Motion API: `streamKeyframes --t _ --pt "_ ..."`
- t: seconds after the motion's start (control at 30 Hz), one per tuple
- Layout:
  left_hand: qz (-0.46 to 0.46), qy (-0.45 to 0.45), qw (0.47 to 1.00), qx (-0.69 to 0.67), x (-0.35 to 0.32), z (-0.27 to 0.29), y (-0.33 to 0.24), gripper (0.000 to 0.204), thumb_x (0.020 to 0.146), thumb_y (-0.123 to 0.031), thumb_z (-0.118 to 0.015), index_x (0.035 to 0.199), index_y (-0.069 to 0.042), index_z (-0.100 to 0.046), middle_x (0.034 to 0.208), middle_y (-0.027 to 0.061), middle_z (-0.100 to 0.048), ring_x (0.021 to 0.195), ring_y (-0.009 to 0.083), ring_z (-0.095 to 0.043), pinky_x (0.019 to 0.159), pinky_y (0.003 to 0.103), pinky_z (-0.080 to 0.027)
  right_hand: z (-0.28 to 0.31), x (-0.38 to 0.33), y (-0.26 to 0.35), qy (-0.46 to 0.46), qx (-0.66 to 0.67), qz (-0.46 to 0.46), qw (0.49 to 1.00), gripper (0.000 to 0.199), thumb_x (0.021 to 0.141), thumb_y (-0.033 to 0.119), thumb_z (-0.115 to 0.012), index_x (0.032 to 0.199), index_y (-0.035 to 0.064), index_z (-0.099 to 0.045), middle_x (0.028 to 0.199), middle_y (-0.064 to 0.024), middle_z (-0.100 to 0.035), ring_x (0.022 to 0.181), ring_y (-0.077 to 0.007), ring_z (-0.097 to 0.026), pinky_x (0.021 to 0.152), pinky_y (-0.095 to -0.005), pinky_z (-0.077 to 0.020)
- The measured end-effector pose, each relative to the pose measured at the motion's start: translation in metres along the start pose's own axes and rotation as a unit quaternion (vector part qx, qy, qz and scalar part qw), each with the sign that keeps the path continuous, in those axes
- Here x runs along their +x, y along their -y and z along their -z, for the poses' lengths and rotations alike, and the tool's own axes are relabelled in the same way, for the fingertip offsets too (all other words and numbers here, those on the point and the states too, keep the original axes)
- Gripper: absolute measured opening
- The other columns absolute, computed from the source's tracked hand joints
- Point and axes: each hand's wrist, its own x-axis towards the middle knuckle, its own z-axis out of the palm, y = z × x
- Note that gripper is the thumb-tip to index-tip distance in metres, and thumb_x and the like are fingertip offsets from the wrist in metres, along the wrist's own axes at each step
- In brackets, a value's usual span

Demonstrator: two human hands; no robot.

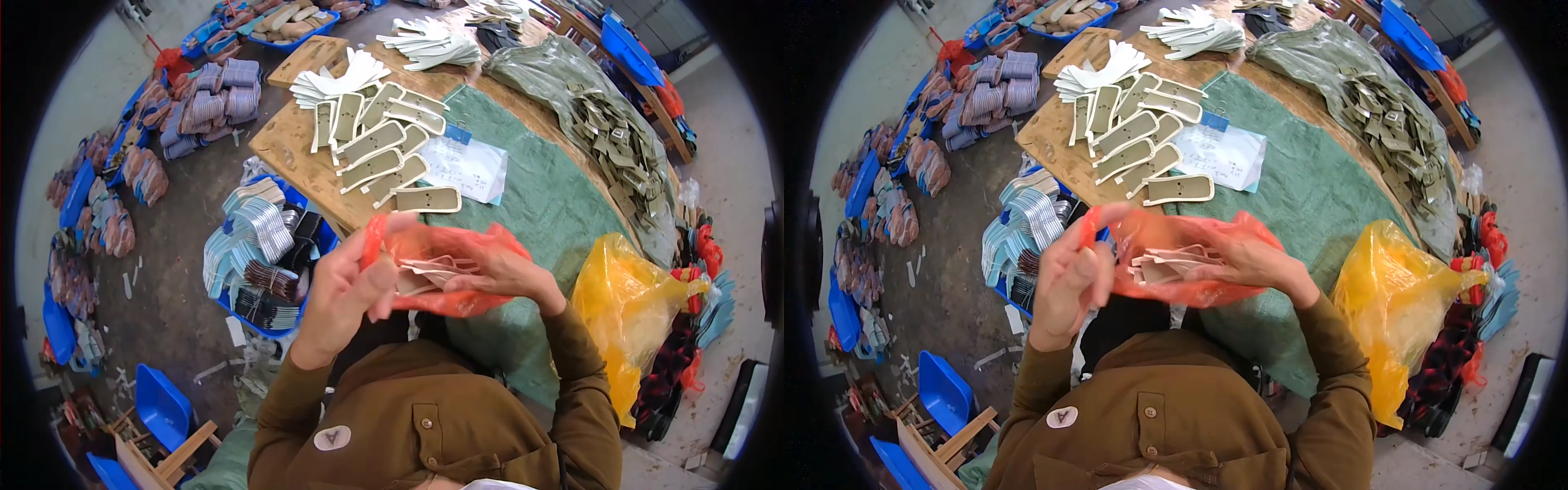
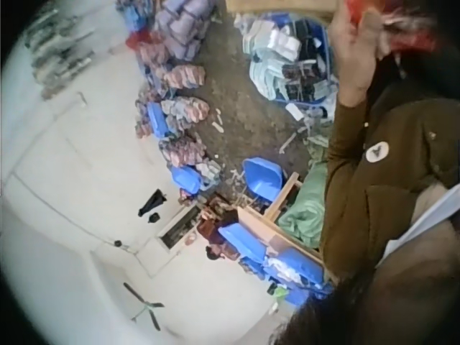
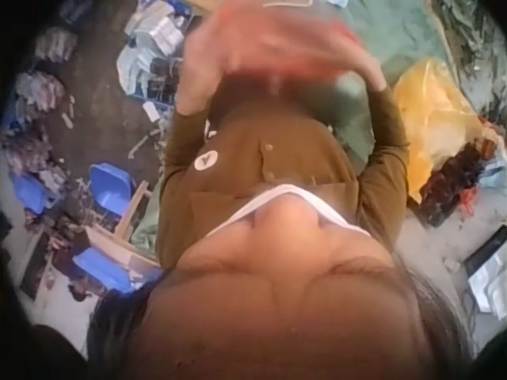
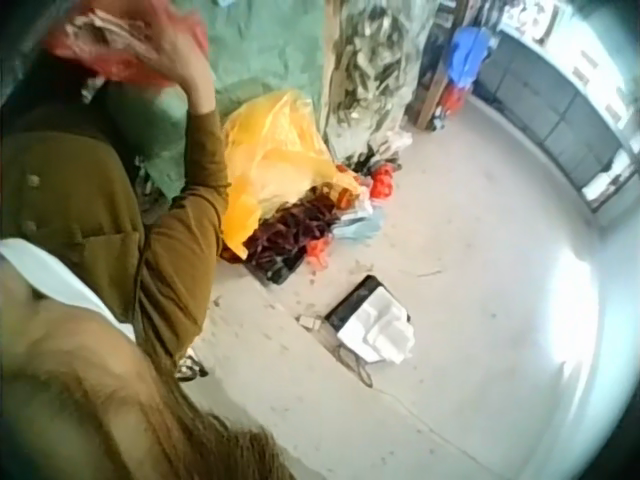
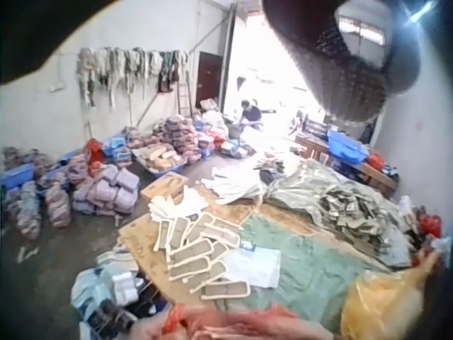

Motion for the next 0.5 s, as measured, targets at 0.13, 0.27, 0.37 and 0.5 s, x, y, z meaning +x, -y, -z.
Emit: streamKeyframes --t 0.13,0.27,0.37,0.5 --pt "-0.009 -0.009 0.998 0.053 -0.037 0.008 -0.021 0.046 0.098 -0.032 -0.056 0.124 0.007 -0.059 0.063 -0.0011 -0.055 0.047 0.0027 -0.043 0.047 0.019 -0.033 0.015 -0.029 0.021 0.091 -0.176 -0.06 0.978 0.052 0.089 0.032 -0.064 0.132 0.0069 -0.051 0.11 -0.0208 -0.064 0.099 -0.0361 -0.063 0.085 -0.0391 -0.0504" --pt "-0.129 0.137 0.979 -0.08 -0.08 0.027 -0.037 0.06 0.098 -0.041 -0.055 0.13 0.01 -0.052 0.057 0.0032 -0.056 0.042 0.008 -0.048 0.048 0.024 -0.044 0.002 -0.024 0.072 0.194 -0.196 -0.041 0.96 0.057 0.085 0.032 -0.07 0.134 0.0087 -0.051 0.112 -0.0205 -0.062 0.096 -0.0367 -0.064 0.083 -0.0396 -0.052" --pt "0.005 0.011 0.994 -0.111 -0.092 0.03 -0.043 0.078 0.096 -0.054 -0.051 0.138 0.012 -0.04 0.058 0.0066 -0.057 0.042 0.0127 -0.05 0.054 0.029 -0.051 -0.009 -0.012 0.08 0.139 -0.181 0.083 0.97 0.052 0.086 0.032 -0.07 0.131 0.0091 -0.054 0.107 -0.0191 -0.064 0.093 -0.0363 -0.065 0.08 -0.0422 -0.0532" --pt "0.118 -0.141 0.979 -0.087 -0.1 0.036 -0.009 0.09 0.095 -0.069 -0.031 0.147 0.004 -0.025 0.068 0.0083 -0.057 0.051 0.0164 -0.054 0.06 0.034 -0.053 0.007 0.062 0.039 0.114 -0.059 0.009 0.992 0.052 0.089 0.029 -0.067 0.134 0.0073 -0.052 0.12 -0.0194 -0.06 0.1 -0.0354 -0.064 0.081 -0.0415 -0.0529"
